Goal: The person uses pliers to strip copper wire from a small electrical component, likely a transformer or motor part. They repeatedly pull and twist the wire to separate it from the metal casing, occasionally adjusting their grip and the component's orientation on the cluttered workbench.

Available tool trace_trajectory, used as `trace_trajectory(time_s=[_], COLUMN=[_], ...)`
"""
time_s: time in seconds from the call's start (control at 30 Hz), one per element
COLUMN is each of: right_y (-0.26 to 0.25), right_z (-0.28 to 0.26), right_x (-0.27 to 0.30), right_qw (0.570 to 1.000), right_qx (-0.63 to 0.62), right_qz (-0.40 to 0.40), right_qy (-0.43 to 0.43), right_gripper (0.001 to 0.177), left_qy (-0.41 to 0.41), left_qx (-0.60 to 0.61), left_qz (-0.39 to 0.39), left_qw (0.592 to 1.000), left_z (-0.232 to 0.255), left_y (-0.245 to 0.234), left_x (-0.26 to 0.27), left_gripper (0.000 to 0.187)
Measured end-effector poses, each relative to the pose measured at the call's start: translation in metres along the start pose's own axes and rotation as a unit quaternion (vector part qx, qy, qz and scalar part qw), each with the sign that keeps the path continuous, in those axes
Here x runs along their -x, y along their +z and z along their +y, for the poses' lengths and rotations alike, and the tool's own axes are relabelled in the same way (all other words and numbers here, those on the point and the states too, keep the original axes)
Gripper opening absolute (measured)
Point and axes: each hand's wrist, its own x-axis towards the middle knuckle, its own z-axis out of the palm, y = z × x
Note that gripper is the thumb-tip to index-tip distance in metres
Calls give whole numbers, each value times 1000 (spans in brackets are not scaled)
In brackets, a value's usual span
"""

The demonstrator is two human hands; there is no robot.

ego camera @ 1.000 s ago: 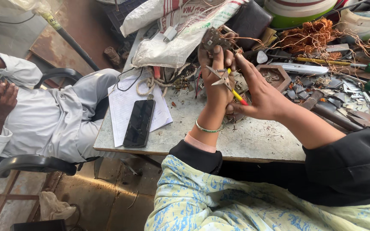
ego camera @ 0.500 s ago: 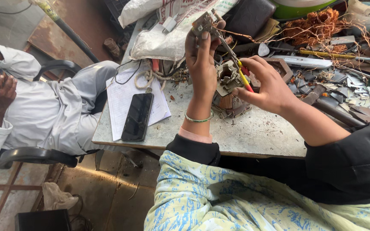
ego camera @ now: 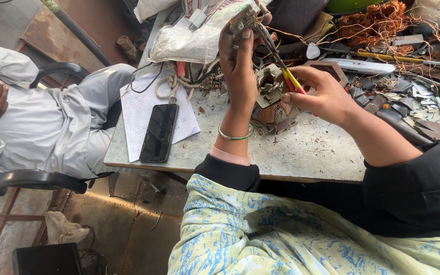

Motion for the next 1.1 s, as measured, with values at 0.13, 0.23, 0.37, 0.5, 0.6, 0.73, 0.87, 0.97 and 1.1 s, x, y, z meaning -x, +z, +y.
trace_trajectory(time_s=[0.13, 0.23, 0.37, 0.5, 0.6, 0.73, 0.87, 0.97, 1.1], right_y=[-1, 0, 0, -4, -5, -5, -7, -12, -13], right_z=[4, 9, 12, 8, 5, 5, 3, 1, 0], right_x=[0, 0, -1, 0, -2, -2, 3, 5, 7], right_qw=[1000, 993, 963, 950, 972, 981, 954, 927, 905], right_qx=[3, 93, 201, 238, 191, 163, 252, 320, 357], right_qz=[8, 51, 118, 145, 101, 89, 138, 162, 168], right_qy=[10, -59, -133, -138, -92, -62, -90, -113, -158], right_gripper=[66, 66, 66, 57, 50, 46, 37, 40, 39], left_qy=[-1, 0, 0, 28, 35, 23, 29, 33, 27], left_qx=[-36, -40, -70, -134, -129, -98, -83, -100, -116], left_qz=[-11, -14, -22, -9, -17, -22, -27, -27, 0], left_qw=[999, 999, 997, 991, 991, 995, 996, 994, 993], left_z=[3, 6, 8, 4, 3, 1, -4, -9, -16], left_y=[0, 3, 5, 6, 3, 1, 3, 4, 1], left_x=[1, 2, 2, 4, 2, 3, 2, 2, 3], left_gripper=[24, 25, 27, 28, 28, 25, 31, 31, 33])
